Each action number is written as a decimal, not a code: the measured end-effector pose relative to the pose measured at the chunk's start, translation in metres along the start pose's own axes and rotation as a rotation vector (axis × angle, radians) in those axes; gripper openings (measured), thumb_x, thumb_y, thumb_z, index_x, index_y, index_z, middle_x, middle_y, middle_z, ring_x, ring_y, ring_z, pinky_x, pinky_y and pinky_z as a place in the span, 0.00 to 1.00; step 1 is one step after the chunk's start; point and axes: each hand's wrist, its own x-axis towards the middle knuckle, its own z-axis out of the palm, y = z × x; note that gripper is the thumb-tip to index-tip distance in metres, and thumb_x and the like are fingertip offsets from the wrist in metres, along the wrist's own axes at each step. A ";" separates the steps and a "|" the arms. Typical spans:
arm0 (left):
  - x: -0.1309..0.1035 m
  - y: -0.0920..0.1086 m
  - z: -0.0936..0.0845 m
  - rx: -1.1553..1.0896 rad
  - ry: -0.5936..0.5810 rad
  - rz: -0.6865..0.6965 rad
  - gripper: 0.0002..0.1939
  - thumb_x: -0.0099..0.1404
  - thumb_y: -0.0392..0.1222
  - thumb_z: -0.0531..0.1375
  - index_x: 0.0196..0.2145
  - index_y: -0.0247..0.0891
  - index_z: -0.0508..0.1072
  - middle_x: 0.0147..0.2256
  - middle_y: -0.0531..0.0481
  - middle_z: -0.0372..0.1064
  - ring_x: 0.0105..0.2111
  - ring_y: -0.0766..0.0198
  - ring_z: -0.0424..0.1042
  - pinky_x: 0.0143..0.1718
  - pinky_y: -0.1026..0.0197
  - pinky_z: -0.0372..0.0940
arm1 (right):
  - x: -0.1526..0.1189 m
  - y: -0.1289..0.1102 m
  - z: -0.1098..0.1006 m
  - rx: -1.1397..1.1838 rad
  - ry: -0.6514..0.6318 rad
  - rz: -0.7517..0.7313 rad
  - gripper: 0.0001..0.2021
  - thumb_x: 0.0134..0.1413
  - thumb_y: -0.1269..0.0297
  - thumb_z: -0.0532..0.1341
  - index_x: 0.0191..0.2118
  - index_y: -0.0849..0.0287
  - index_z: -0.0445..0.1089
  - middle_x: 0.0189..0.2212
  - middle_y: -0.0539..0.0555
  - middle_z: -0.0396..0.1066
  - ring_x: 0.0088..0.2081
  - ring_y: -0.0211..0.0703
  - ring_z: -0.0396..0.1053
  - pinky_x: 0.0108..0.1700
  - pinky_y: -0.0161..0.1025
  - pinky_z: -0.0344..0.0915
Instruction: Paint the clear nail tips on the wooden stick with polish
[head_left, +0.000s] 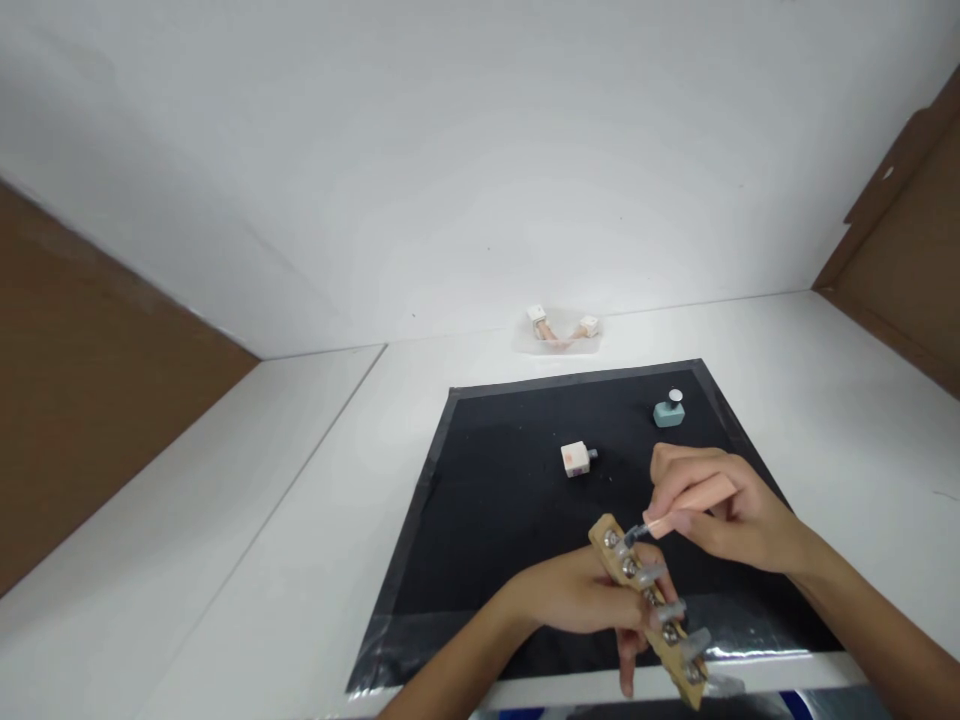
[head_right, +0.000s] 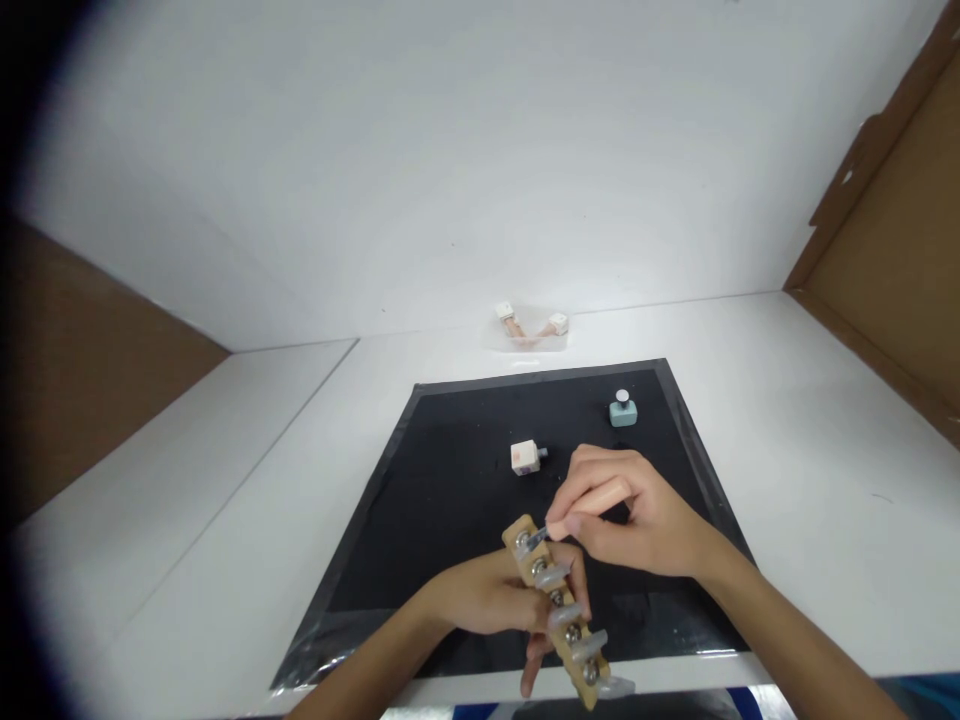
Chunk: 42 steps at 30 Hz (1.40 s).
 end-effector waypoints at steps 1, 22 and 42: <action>0.000 0.000 0.000 0.000 0.006 -0.003 0.12 0.51 0.43 0.63 0.30 0.34 0.66 0.17 0.59 0.61 0.16 0.72 0.64 0.19 0.66 0.66 | 0.000 0.001 -0.001 -0.022 0.022 -0.001 0.11 0.58 0.64 0.57 0.29 0.58 0.75 0.21 0.53 0.70 0.25 0.39 0.60 0.26 0.38 0.58; 0.002 -0.003 -0.005 0.023 -0.012 -0.016 0.12 0.52 0.45 0.61 0.31 0.34 0.66 0.17 0.60 0.59 0.17 0.71 0.65 0.21 0.64 0.66 | 0.001 -0.004 0.000 0.014 0.026 -0.030 0.08 0.57 0.63 0.58 0.31 0.57 0.73 0.20 0.52 0.69 0.24 0.39 0.61 0.25 0.38 0.56; 0.004 -0.003 -0.003 0.042 0.037 -0.067 0.07 0.51 0.36 0.59 0.29 0.36 0.65 0.16 0.62 0.59 0.15 0.73 0.63 0.21 0.65 0.67 | 0.000 0.000 -0.001 -0.006 0.110 0.031 0.16 0.58 0.62 0.57 0.22 0.59 0.73 0.18 0.53 0.68 0.23 0.39 0.60 0.23 0.37 0.57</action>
